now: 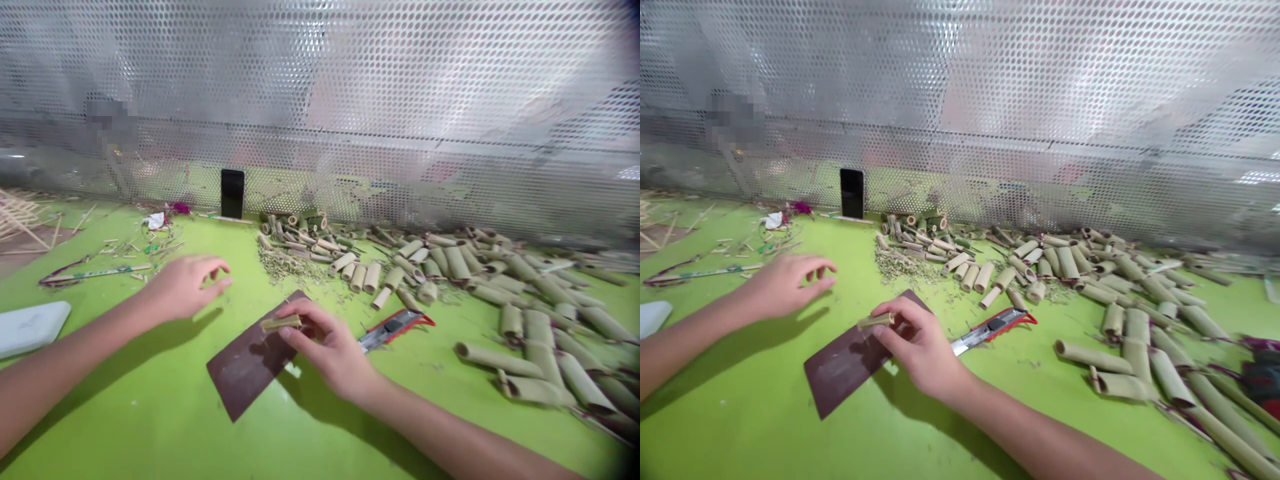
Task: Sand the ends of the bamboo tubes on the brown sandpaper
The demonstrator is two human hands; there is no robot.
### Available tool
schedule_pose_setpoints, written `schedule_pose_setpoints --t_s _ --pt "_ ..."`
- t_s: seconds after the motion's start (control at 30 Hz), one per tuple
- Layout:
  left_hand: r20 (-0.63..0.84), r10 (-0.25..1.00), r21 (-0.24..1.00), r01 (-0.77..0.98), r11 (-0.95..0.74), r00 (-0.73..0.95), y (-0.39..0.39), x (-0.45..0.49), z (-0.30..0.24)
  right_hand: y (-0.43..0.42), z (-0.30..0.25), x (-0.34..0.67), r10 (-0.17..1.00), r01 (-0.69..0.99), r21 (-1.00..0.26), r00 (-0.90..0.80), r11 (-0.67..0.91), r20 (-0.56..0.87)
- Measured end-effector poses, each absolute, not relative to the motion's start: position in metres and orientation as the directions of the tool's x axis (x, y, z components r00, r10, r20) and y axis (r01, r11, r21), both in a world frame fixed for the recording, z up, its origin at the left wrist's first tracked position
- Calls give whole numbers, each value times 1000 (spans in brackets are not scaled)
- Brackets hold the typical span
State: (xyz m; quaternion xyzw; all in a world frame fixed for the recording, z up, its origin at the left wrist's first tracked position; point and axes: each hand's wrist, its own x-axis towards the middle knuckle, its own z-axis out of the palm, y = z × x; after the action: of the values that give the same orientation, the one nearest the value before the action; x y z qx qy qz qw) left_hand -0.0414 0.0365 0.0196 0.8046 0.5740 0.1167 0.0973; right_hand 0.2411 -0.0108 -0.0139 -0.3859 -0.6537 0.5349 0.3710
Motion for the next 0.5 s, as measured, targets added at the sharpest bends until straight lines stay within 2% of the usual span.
schedule_pose_setpoints --t_s 0.07,0.1,0.2,0.33,0.5 --pt "7 905 533 764 -363 425 16 -19 22 -13 -15 241 890 126 -974 -440 191 118" --pt "5 883 598 707 -379 469 7 -10 23 -14 -15 240 887 131 -968 -440 215 137" --pt "40 841 663 616 -426 539 -11 5 23 -15 -17 240 886 140 -959 -432 247 165" --pt "78 832 649 605 -460 549 -15 11 14 -17 -18 238 866 155 -948 -467 278 178" --pt "230 716 467 571 -675 659 -14 13 1 -16 -20 236 808 193 -890 -528 413 261"
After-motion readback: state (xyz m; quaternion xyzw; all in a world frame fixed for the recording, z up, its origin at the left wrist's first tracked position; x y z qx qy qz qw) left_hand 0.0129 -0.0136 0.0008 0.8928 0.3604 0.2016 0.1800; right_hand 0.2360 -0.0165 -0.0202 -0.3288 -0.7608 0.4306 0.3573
